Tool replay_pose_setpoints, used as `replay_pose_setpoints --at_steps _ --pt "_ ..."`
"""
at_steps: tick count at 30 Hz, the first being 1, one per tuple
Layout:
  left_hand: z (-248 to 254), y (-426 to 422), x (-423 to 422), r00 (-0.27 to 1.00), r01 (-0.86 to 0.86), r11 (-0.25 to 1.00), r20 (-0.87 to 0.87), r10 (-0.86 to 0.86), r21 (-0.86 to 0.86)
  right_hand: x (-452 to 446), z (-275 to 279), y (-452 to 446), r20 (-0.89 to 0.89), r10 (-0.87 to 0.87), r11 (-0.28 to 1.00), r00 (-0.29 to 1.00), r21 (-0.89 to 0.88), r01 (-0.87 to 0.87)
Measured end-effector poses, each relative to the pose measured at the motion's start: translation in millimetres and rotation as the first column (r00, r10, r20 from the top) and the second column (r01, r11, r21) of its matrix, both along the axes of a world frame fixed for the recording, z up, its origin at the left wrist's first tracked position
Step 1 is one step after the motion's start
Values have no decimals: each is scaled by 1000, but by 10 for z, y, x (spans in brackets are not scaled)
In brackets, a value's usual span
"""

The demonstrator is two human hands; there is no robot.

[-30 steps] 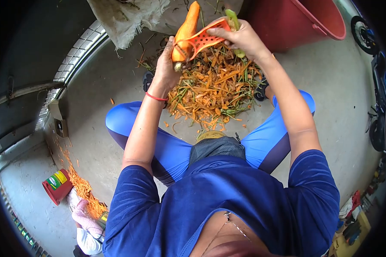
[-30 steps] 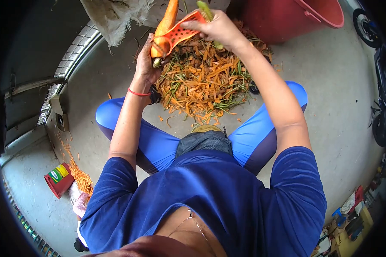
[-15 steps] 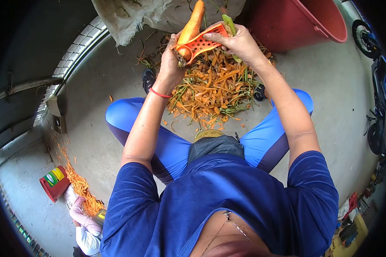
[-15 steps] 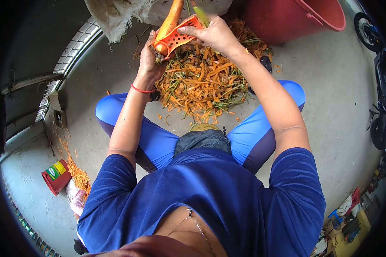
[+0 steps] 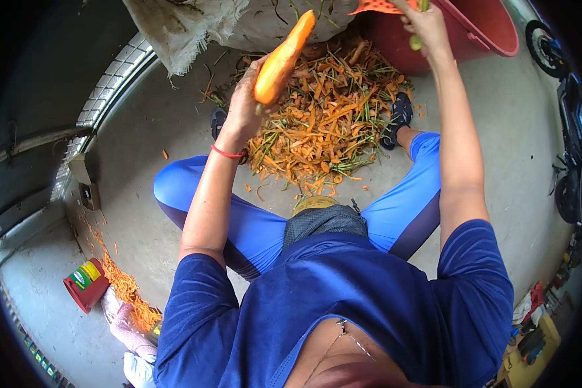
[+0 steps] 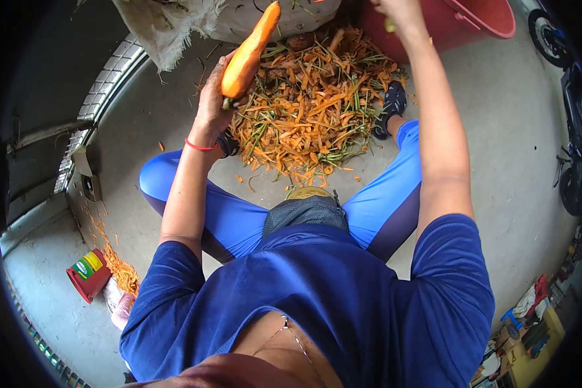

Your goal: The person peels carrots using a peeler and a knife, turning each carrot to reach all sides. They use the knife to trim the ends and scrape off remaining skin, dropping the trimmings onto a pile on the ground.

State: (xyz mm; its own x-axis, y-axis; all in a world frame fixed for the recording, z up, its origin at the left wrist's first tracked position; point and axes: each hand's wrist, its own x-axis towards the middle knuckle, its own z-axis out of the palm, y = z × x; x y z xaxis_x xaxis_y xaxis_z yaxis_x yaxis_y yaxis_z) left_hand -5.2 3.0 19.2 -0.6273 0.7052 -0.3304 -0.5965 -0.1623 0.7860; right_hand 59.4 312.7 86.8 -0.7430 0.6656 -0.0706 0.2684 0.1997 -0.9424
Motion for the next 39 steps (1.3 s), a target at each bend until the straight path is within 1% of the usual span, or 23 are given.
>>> replay_pose_setpoints --at_steps 2,4,6,7,10,11,14,15,16,17,19,21,22,23,26,27,28,29,30,31,32,35,39 --pt "-100 15 -38 999 -29 999 -19 29 -15 -48 -166 -382 -262 216 948 941 -176 -267" --pt "-108 51 -44 996 -84 995 -25 83 -59 70 -20 -842 -87 423 882 902 -190 -432" --pt "-45 146 4 977 -203 968 31 210 -150 66 -213 -988 -84 511 834 855 -192 -517" --pt "-40 145 -7 982 -183 974 32 189 -134 58 -262 -1025 -52 522 843 852 -125 -524" --pt "37 163 61 970 -209 974 111 218 -84 49 -294 -1036 -54 525 842 849 -108 -528" --pt "-18 93 31 977 -158 983 128 170 -97 43 -291 -1014 -102 529 838 842 -89 -538" --pt "92 102 109 971 -132 988 191 147 -85 32 -371 -703 -38 451 881 892 -139 -452" --pt "90 93 112 988 -66 997 135 70 -29 20 -362 -517 -24 393 917 919 -68 -393" --pt "83 80 115 995 -28 998 89 34 -64 2 -470 -249 -11 300 953 954 -25 -300" --pt "75 70 108 999 9 995 39 -5 -100 -20 -516 6 -104 248 965 963 -61 -255" --pt "54 73 108 995 66 990 -60 -74 -125 34 -235 61 -68 120 990 990 77 -115" --pt "77 91 92 999 -15 995 35 19 -104 -34 -546 537 -183 131 863 974 504 -21" --pt "87 85 63 995 -58 994 78 65 -97 1 -420 496 -117 2 984 993 179 19" --pt "75 67 9 997 -27 999 77 28 -21 7 -320 414 -123 -32 992 992 117 47" --pt "75 64 -17 980 -69 995 191 53 76 -54 -134 -107 -245 18 984 969 -167 -60" --pt "72 131 33 960 -179 983 210 183 -41 -58 -18 -414 -233 50 963 971 -247 -108" --pt "38 112 14 967 -163 986 191 168 -43 -70 -379 -343 -278 199 926 940 -261 -273" --pt "-32 88 -16 974 -146 988 170 151 -42 -38 -337 -596 -180 278 924 944 -219 -314" --pt "-87 67 -25 979 -129 991 153 134 -43 -20 -291 -784 -179 392 881 902 -211 -425" --pt "-120 107 8 962 -239 968 117 247 -73 32 -218 -972 -116 429 874 896 -197 -445" --pt "-116 115 5 960 -233 971 149 237 -46 81 -156 -1095 -134 463 851 876 -209 -482" --pt "-120 118 0 948 -222 975 237 212 18 40 -348 -1188 -109 497 860 861 -70 -505" --pt "-95 107 38 943 -223 974 261 208 28 15 -337 -1094 -88 519 843 850 -110 -526"
